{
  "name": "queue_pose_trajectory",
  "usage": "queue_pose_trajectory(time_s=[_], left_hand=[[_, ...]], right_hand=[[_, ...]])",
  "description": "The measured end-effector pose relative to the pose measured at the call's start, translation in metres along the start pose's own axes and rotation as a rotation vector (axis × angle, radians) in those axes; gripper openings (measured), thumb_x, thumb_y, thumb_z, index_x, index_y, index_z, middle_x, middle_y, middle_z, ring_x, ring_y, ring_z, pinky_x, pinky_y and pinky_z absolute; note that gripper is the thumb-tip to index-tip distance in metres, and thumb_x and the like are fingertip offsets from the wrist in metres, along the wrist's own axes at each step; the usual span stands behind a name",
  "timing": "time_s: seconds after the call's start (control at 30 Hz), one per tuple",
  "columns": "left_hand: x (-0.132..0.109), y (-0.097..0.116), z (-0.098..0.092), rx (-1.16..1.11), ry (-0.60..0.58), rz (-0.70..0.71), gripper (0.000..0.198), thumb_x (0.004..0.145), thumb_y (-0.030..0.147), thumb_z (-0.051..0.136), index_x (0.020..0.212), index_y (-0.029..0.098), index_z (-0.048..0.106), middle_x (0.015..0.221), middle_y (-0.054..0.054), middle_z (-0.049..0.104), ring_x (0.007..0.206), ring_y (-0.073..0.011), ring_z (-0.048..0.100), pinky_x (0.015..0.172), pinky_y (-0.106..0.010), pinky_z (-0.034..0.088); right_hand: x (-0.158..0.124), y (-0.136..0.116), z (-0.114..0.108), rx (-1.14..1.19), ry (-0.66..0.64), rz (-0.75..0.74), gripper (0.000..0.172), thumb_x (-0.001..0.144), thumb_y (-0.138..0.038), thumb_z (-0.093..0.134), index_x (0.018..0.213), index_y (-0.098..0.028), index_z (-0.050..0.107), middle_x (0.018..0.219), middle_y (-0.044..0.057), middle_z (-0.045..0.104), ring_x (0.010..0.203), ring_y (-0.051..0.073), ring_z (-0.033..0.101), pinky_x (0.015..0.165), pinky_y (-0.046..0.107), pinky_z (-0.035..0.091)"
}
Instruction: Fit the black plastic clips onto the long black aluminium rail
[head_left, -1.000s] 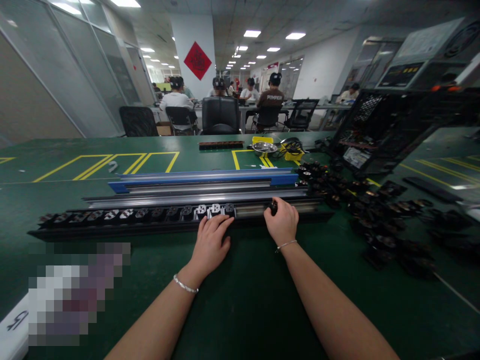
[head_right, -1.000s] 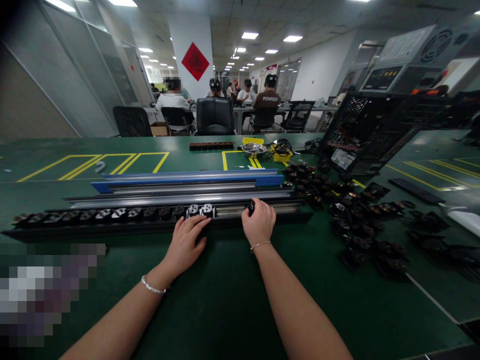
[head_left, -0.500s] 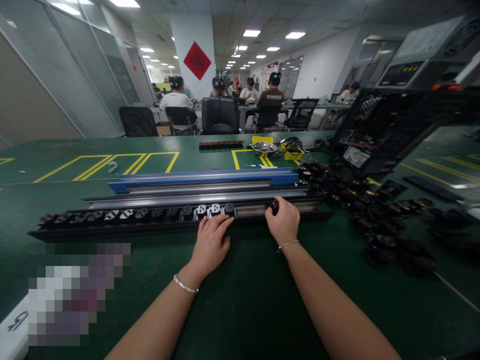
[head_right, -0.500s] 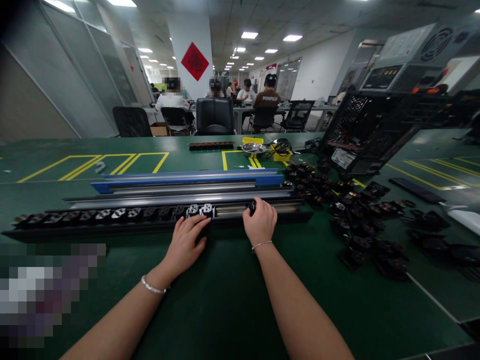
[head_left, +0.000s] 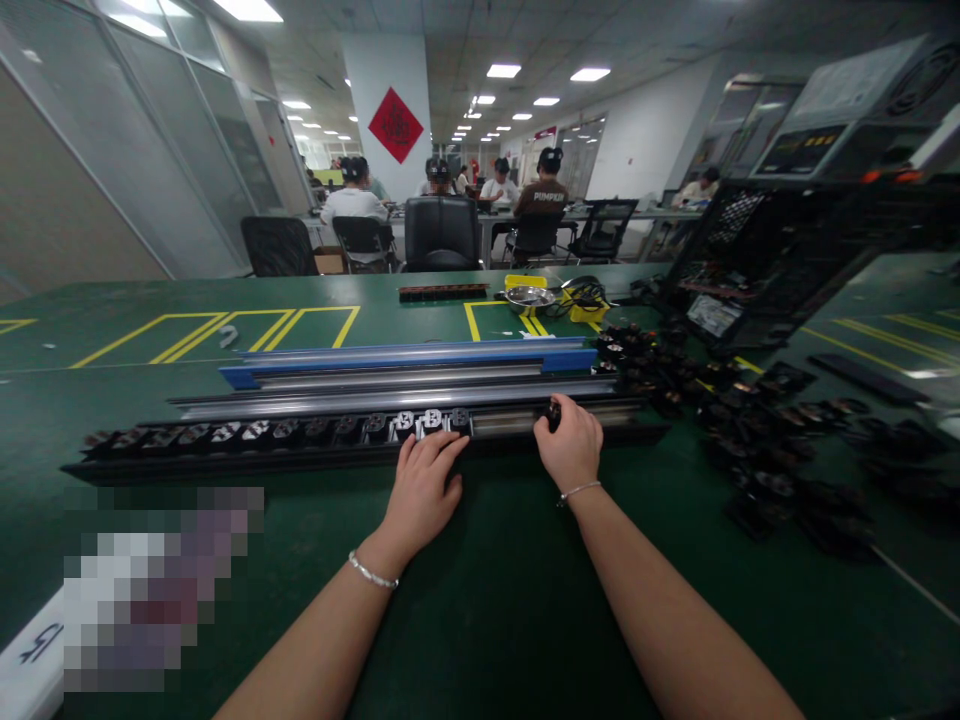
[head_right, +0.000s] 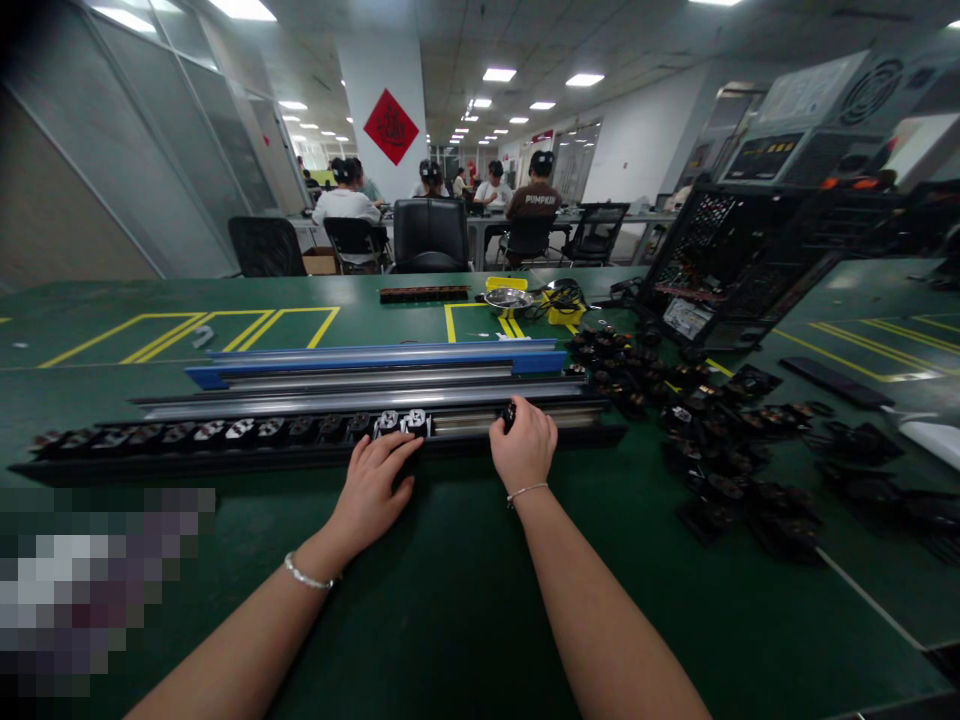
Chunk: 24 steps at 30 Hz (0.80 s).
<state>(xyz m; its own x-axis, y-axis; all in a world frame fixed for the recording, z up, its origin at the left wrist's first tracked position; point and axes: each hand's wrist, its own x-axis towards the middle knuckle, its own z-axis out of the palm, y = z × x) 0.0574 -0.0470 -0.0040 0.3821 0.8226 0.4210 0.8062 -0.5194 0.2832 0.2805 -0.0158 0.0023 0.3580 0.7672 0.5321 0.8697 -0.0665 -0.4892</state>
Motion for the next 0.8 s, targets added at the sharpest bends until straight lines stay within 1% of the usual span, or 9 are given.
queue_pose_trajectory(time_s=[0.3, 0.8], left_hand=[[0.0001, 0.0, -0.0014, -0.018, -0.007, -0.001, 0.051, 0.08, 0.016, 0.049, 0.129, 0.027, 0.047, 0.13, -0.007, 0.054, 0.125, -0.0231, 0.045, 0.111, -0.054, 0.021], [-0.0003, 0.0006, -0.001, 0.009, -0.008, -0.002, 0.05, 0.08, 0.017, 0.049, 0.129, 0.027, 0.048, 0.131, -0.006, 0.054, 0.125, -0.0223, 0.045, 0.112, -0.052, 0.02]], right_hand=[[0.0003, -0.0006, 0.0001, -0.005, -0.01, 0.001, 0.039, 0.076, -0.024, 0.046, 0.113, -0.016, 0.057, 0.108, 0.012, 0.064, 0.109, 0.025, 0.051, 0.1, 0.041, 0.028], [0.0014, -0.0006, -0.0025, -0.008, -0.013, 0.016, 0.042, 0.076, -0.023, 0.045, 0.116, -0.015, 0.055, 0.11, 0.012, 0.063, 0.106, 0.025, 0.052, 0.099, 0.041, 0.028]])
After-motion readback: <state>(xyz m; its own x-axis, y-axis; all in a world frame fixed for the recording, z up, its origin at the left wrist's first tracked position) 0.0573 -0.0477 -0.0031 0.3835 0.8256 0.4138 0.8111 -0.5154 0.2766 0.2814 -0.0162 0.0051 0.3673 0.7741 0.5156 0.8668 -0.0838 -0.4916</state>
